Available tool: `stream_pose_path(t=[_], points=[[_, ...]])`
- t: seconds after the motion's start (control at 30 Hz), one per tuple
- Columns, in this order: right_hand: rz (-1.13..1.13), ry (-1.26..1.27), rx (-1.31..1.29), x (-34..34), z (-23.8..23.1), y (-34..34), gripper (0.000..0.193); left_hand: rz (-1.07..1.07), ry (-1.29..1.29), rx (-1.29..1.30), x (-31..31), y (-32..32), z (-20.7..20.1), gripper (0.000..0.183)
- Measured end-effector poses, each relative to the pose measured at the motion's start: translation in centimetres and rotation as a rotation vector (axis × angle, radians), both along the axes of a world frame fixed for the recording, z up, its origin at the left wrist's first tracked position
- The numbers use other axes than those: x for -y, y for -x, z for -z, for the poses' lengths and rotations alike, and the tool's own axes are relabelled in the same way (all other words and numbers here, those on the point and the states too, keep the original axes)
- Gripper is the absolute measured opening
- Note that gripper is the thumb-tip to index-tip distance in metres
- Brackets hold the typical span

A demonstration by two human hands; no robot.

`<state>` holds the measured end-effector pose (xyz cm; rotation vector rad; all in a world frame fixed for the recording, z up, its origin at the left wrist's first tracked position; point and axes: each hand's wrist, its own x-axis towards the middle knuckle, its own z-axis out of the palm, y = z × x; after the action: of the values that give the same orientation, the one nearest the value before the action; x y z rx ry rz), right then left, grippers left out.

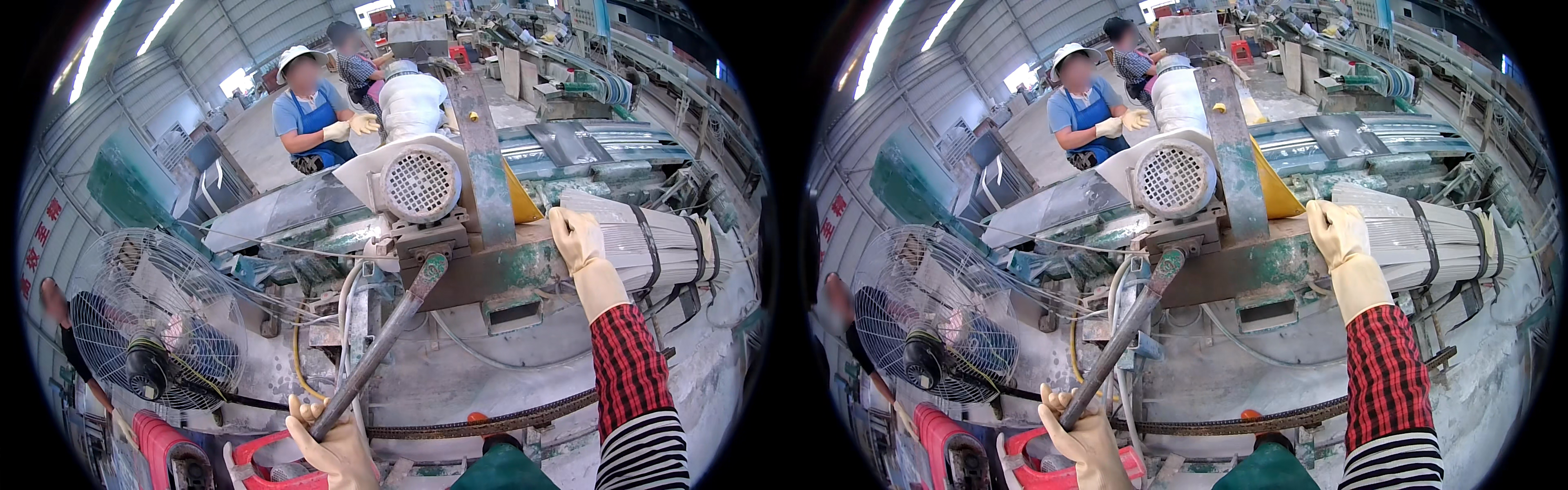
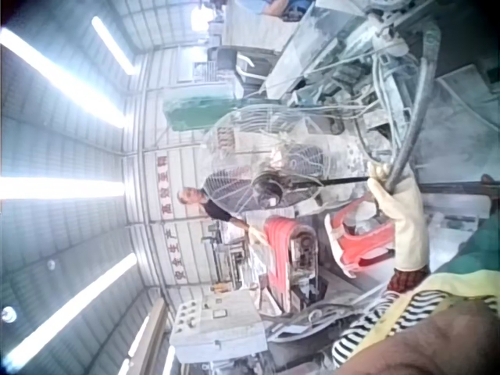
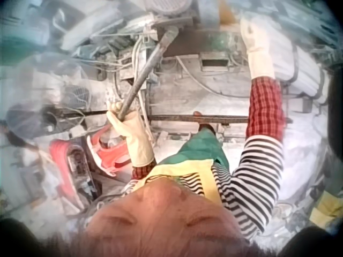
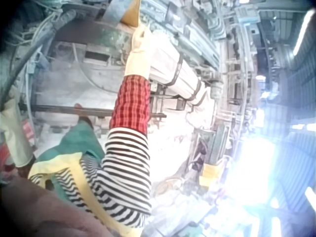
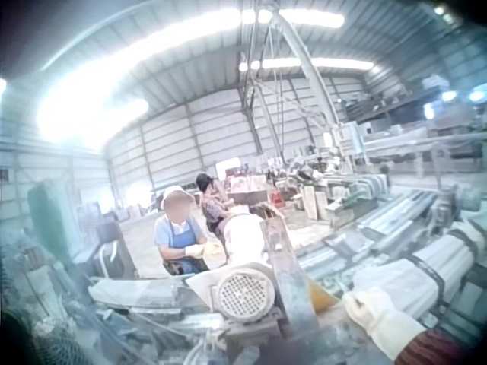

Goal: The person operates a machine in a factory setting, using a long metal rod to control a lever. They repeatedly pull the lever to activate the machine while another worker handles materials nearby. The person also briefly handles a white sheet-like material.

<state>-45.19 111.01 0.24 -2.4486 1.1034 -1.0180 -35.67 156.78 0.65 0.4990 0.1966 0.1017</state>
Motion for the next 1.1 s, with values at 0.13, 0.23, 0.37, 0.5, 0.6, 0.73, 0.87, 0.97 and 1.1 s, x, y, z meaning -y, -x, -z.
stream_pose_path(t=[0.13,0.23,0.37,0.5,0.6,0.73,0.87,0.97,1.1], points=[[-0.001,0.018,0.017,0.6,0.7,0.0,0.028,-0.049,-0.018,-0.008,0.9,0.1,-1.0,0.033],[-0.013,0.037,0.035,0.8,0.7,0.1,0.028,-0.071,0.032,0.022,0.9,-1.2,-0.3,0.034],[-0.033,0.035,0.069,0.5,0.7,0.0,0.027,-0.033,0.089,0.022,1.2,-2.0,0.0,0.034],[-0.066,0.075,0.064,0.3,0.0,0.4,0.024,-0.066,0.188,-0.013,-0.1,-4.1,1.8,0.029],[-0.100,0.125,0.089,-0.2,-0.3,0.3,0.024,-0.122,-0.081,-0.073,-0.5,-6.1,2.7,0.018],[-0.066,0.125,0.070,0.2,0.4,0.4,0.027,-0.017,-0.051,-0.075,0.3,-8.1,2.6,0.034],[-0.070,0.095,0.135,0.6,0.3,0.2,0.028,0.716,0.865,0.229,-4.3,-14.1,3.2,0.048],[-0.108,0.137,0.198,0.9,1.0,-0.1,0.029,0.632,0.659,0.245,-4.0,-16.2,0.1,0.052],[-0.097,0.125,0.113,0.8,0.8,0.3,0.029,0.730,0.575,0.217,-1.7,-19.2,-4.4,0.058]])
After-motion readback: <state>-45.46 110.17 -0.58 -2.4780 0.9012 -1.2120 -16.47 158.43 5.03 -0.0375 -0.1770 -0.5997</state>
